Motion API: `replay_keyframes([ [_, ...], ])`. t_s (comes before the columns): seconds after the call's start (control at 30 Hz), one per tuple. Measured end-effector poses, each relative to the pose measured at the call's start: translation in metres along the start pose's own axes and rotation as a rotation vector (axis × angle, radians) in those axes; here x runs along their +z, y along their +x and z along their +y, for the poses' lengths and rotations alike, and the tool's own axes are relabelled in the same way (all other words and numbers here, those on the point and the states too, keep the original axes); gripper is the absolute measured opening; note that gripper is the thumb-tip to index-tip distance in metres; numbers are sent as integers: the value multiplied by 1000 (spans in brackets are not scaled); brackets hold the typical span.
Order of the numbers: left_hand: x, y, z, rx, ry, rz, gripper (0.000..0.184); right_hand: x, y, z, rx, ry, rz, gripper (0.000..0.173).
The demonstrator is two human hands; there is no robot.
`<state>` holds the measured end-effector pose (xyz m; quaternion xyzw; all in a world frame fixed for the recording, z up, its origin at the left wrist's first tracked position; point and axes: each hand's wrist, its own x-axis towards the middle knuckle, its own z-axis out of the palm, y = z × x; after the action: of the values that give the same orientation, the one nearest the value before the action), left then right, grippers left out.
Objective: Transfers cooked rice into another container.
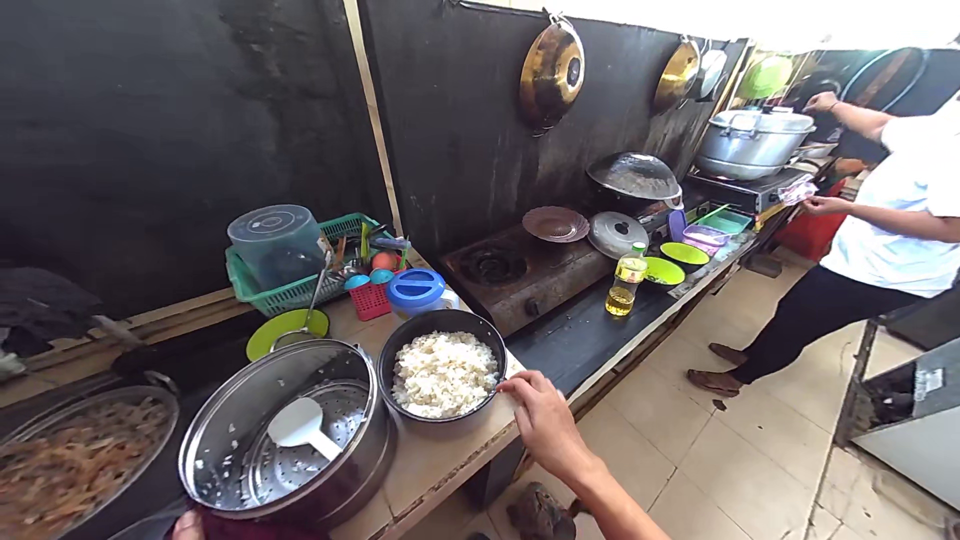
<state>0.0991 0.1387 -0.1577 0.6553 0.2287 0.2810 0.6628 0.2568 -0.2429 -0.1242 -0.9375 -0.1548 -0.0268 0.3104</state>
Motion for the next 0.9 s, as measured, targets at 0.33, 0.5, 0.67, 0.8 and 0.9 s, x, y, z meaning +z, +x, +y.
replay_keyframes([
  [0.33,4,-7,6,-23,-19,42,51,-12,50,-19,-343,-654,-171,21],
  [0.5,2,-5,3,-14,-31,25,51,-10,49,-15,-294,-488,-233,29],
  [0.67,5,-4,4,-15,-29,45,50,-4,49,-22,-157,-211,-375,35],
  [0.8,3,-5,3,-14,-19,43,51,-1,54,-17,-58,136,-431,39],
  [0.9,2,-4,2,-14,-19,37,51,-1,53,-28,-202,-42,-400,34],
])
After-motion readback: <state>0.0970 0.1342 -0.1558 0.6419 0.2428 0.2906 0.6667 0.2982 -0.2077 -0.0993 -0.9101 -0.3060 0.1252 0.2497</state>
